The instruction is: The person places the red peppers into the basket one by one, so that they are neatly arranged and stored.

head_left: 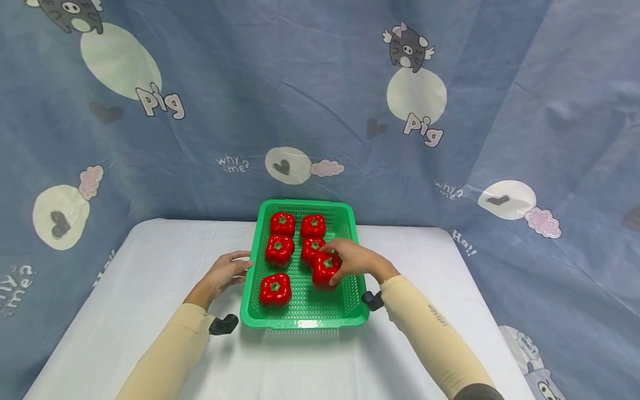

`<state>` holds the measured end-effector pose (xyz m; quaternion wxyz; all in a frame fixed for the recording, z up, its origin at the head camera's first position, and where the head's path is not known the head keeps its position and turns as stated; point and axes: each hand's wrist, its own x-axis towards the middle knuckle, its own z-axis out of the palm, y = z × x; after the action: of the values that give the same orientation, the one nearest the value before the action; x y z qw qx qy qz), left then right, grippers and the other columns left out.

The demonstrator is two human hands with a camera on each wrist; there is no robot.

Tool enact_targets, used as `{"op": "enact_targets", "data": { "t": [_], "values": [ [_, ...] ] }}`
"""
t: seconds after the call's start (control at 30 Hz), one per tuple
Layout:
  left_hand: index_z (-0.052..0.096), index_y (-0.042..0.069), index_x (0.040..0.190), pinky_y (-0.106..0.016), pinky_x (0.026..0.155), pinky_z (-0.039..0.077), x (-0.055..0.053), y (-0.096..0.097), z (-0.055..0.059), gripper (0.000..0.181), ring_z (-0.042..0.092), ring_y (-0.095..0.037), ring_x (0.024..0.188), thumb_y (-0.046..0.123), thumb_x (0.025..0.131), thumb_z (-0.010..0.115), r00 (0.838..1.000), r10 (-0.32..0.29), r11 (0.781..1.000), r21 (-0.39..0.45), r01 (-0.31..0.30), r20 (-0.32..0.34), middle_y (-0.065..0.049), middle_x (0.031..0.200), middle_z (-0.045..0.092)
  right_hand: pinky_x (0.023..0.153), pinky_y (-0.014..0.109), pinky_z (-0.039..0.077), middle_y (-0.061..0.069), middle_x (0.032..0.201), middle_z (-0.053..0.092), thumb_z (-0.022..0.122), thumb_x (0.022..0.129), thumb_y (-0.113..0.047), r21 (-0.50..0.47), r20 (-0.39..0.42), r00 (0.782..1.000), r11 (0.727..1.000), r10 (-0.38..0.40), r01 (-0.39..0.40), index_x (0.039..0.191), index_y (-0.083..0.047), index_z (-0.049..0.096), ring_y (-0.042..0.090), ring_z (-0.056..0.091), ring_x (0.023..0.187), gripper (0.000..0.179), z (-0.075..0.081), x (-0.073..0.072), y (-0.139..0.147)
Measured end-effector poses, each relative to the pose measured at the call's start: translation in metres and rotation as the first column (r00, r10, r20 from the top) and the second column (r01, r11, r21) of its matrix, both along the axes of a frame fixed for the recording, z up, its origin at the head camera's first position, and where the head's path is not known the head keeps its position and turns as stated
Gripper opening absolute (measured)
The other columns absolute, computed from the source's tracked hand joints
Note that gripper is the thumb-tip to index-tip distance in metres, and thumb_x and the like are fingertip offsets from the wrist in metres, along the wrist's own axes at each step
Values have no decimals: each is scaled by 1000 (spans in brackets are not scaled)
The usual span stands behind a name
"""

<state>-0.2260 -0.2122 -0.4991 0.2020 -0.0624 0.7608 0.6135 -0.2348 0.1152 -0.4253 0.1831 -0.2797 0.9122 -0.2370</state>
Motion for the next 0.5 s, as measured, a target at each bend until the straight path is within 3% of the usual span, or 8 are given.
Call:
{"op": "enact_targets", "data": {
  "t": [0.37, 0.5],
  "values": [
    [39, 0, 143, -36, 86, 54, 0, -1, -4, 51, 65, -15, 90, 19, 98, 54, 1000, 15, 1000, -5, -15, 2, -19, 123, 63, 90, 34, 50, 3, 120, 59, 89, 66, -14, 112, 19, 1000, 994, 17, -19, 130, -10, 57, 20, 51, 114, 71, -10, 0, -23],
    [39, 1, 143, -36, 86, 54, 0, 0, -4, 52, 65, -16, 91, 20, 98, 55, 1000, 19, 1000, -6, -19, 9, -18, 123, 63, 89, 34, 51, 2, 118, 60, 89, 66, -10, 139, 38, 999, 990, -12, 6, 127, -11, 59, 19, 52, 111, 68, -14, 2, -28]
  ]
}}
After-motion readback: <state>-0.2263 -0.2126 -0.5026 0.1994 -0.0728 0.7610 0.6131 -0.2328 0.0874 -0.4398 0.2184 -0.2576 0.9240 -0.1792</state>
